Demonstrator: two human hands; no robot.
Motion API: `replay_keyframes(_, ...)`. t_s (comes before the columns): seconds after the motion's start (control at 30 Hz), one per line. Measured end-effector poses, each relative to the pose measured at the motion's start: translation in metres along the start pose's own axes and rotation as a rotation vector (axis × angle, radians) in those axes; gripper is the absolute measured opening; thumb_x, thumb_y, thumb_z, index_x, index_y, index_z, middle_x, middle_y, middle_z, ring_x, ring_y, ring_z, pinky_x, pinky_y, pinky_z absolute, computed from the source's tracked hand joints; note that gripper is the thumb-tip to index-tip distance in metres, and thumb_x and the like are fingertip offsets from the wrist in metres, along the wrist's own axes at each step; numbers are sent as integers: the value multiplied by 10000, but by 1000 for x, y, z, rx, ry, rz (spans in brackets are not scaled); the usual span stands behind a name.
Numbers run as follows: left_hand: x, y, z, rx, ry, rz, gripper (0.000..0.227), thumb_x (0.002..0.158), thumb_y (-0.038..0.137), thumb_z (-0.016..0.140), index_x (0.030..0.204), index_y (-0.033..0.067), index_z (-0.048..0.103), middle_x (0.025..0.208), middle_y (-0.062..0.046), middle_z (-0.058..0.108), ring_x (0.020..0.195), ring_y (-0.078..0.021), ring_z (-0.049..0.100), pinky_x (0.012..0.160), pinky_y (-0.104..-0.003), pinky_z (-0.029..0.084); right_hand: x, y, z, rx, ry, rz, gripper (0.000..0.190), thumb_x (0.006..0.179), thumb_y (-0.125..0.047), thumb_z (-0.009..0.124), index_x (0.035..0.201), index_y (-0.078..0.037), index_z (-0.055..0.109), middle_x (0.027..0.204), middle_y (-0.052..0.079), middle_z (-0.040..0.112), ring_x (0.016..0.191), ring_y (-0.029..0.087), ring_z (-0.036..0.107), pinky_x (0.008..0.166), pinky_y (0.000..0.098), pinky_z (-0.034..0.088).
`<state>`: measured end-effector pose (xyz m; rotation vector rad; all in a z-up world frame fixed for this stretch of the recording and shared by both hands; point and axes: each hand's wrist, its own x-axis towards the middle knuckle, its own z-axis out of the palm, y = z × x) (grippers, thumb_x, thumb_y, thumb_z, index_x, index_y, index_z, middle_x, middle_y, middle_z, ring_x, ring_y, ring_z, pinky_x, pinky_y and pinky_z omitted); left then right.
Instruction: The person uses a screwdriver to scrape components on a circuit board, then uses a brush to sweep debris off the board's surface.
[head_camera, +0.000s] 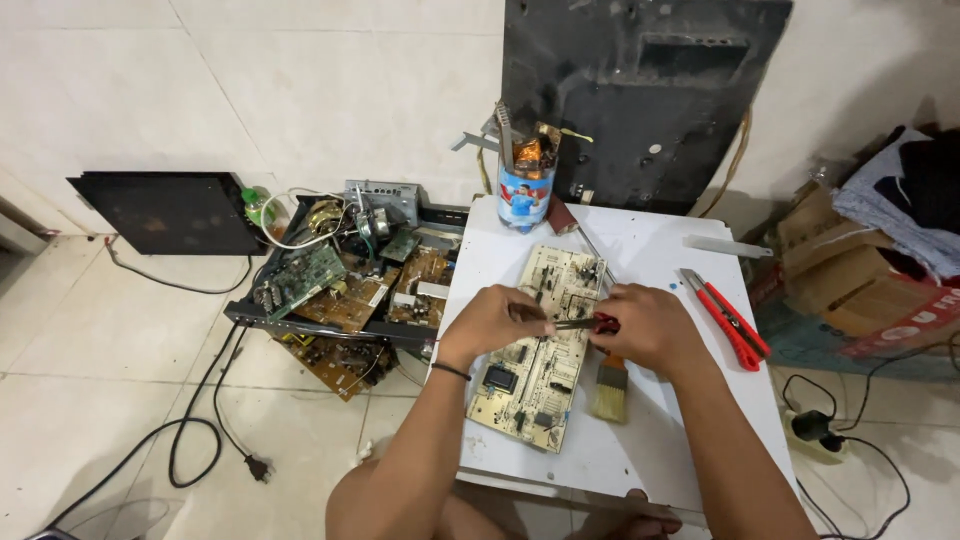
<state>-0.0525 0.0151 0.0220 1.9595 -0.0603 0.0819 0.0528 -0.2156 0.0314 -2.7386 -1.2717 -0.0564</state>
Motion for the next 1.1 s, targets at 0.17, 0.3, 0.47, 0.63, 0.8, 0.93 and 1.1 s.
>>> replay_keyframes(0.17,5,-13,-5,-15,-31,-6,260,868,206,786,1010,-10,813,779,-210,724,728,-273,648,644,-396,530,-1,-9,-4,-82,-31,-2,291,878,-448,685,741,-192,670,777,-18,616,804,200,637,744,325,502)
replay_keyframes(0.3,9,-23,-7,-22,-42,2,249,875,200,780,998,-14,812,726,-214,710,654,-292,634,683,-410,559,1,-12,-1,-130,-66,-7,244,890,-443,689,809,-214,710,831,-15,646,858,202,653,779,340,510)
replay_keyframes(0.47,11,-24,-9,-28,-63,-9,259,862,171,755,1018,-31,799,784,-213,721,726,-270,653,675,-412,541,0,-12,3,-151,-104,9,247,883,-427,685,779,-204,697,823,-18,649,855,207,652,760,342,505)
replay_keyframes(0.63,14,-40,-5,-80,-69,18,236,874,152,757,1018,-32,790,821,-229,717,756,-289,656,700,-424,546,0,-7,14,-181,-79,-13,224,842,-408,724,776,-197,697,816,-18,649,831,213,652,717,343,501)
replay_keyframes(0.8,13,-39,-7,-96,-72,30,237,898,151,746,1025,-45,786,864,-269,722,787,-342,674,718,-446,546,-1,-15,8,-256,-2,-17,215,827,-430,758,783,-229,696,845,-36,657,839,182,653,729,327,504)
replay_keyframes(0.93,13,-40,-9,-107,-78,30,245,905,159,741,1030,-47,785,875,-273,720,795,-345,673,717,-450,546,-1,-10,13,-298,22,-23,250,793,-450,763,779,-212,684,873,-26,653,859,201,642,719,342,492)
replay_keyframes(1.1,14,-41,-10,-81,-83,17,275,903,188,745,1044,-45,781,927,-275,731,853,-360,684,753,-461,551,-2,-9,14,-276,-23,16,242,835,-453,714,901,-220,729,920,-18,666,912,216,650,750,354,486)
